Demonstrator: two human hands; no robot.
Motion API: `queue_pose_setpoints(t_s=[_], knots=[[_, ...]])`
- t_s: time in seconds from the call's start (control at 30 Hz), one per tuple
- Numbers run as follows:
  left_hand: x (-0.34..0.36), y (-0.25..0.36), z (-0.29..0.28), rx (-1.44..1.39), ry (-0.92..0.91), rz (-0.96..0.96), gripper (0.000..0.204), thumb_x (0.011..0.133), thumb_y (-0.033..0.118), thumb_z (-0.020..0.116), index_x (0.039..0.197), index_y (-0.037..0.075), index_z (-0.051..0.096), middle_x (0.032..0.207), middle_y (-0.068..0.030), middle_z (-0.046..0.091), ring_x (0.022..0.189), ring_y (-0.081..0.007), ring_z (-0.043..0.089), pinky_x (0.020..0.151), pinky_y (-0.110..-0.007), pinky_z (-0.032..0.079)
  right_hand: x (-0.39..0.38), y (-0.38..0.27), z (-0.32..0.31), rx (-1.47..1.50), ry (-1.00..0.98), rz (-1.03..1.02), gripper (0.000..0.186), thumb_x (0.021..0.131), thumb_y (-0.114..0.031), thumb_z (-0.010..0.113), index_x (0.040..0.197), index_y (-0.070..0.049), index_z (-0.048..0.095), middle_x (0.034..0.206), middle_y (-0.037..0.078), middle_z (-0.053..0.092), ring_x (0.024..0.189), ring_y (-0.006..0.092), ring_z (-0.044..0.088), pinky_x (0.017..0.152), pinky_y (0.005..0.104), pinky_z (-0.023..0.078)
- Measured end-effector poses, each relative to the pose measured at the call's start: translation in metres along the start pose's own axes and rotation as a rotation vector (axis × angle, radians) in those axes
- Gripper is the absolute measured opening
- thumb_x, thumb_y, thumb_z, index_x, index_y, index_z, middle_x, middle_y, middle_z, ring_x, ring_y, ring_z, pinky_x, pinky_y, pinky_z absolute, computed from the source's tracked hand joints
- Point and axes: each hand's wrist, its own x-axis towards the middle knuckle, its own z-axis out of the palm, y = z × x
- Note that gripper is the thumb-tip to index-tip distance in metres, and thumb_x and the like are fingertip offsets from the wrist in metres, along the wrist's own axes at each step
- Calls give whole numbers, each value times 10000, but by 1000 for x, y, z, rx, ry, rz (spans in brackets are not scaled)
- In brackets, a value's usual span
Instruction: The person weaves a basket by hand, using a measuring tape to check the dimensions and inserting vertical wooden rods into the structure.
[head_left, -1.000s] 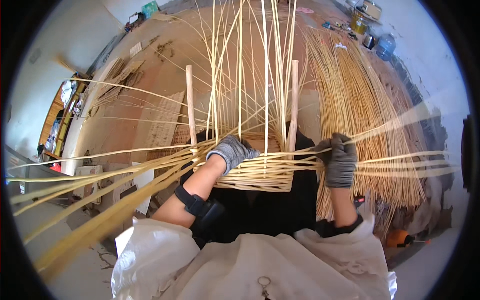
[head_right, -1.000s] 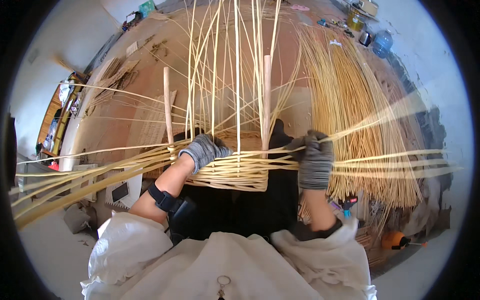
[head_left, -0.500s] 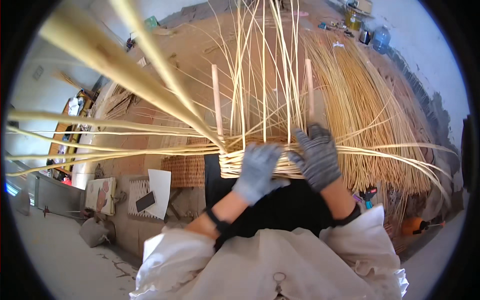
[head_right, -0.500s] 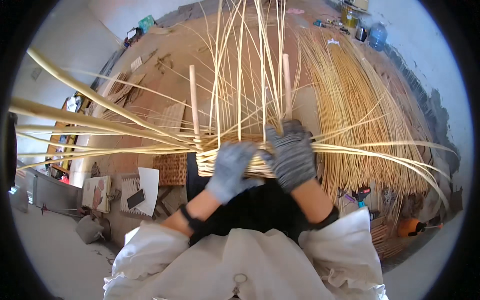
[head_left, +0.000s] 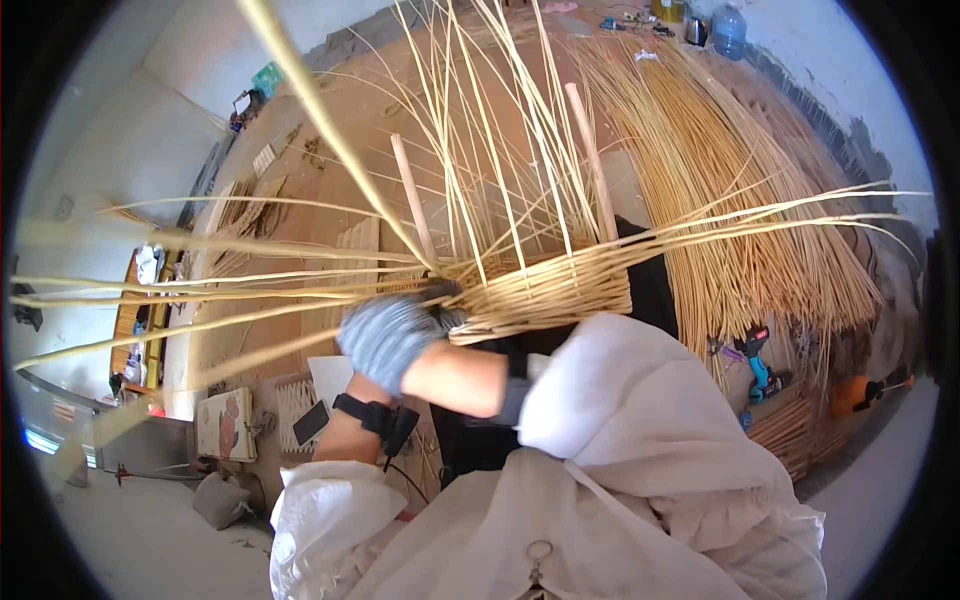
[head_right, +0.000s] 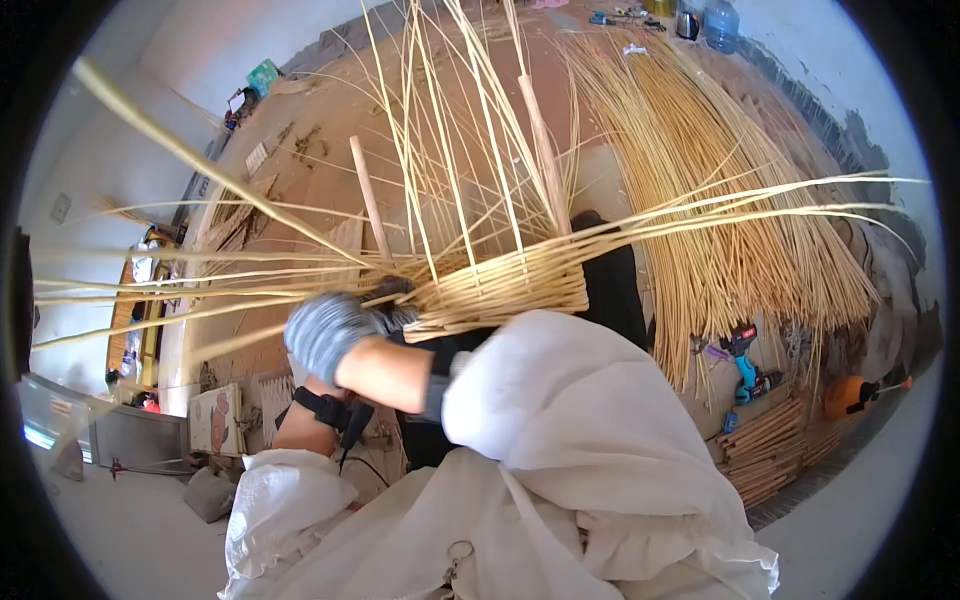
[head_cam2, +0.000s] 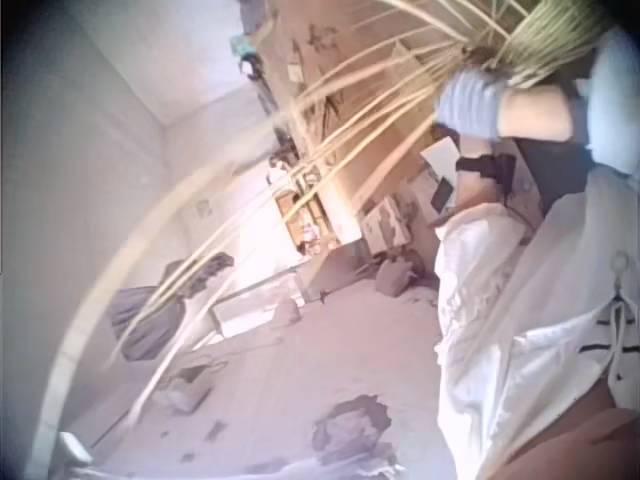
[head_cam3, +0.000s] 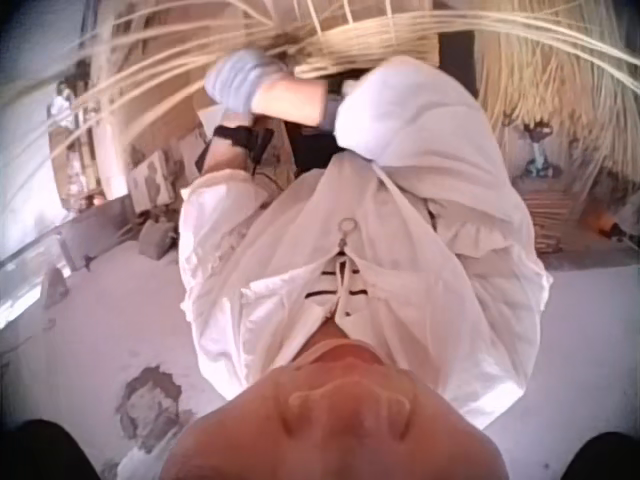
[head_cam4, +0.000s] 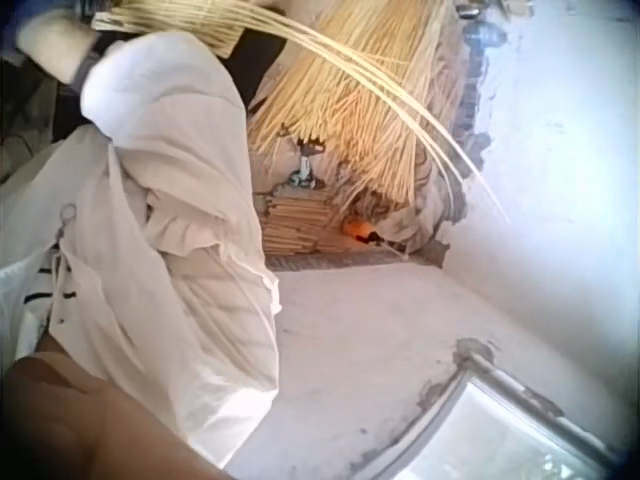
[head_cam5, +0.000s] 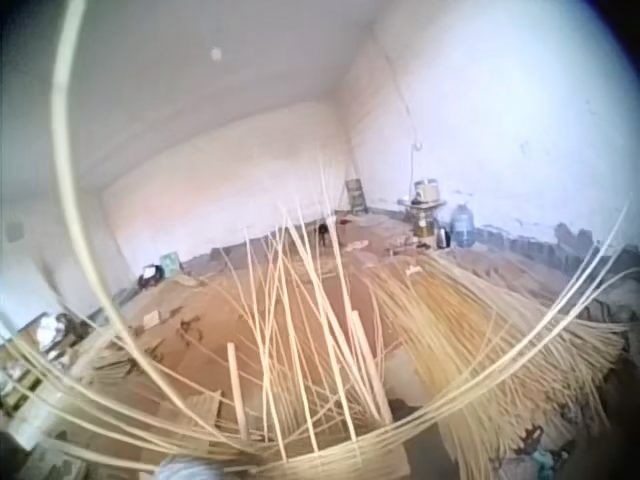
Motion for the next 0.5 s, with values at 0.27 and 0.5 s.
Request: queue_pose_setpoints(t_s=[0.27,0.5], knots=[[28,81,-46,169,-192,-481,445,801,472,604,1144,189,570,1032,-132,638,964,-307,605,866,-385,462,-114,187,70,1702,570,1304,211,829,-139,637,953,19,572,835,157,629,669,281,654,542,350,584],[74,114,-31,-395,-75,-430,459,771,283,716,1114,35,540,888,-159,621,792,-229,609,686,-338,533,-116,172,55,1541,586,1079,177,791,-104,670,805,57,599,685,117,615,583,174,632,504,255,547]])
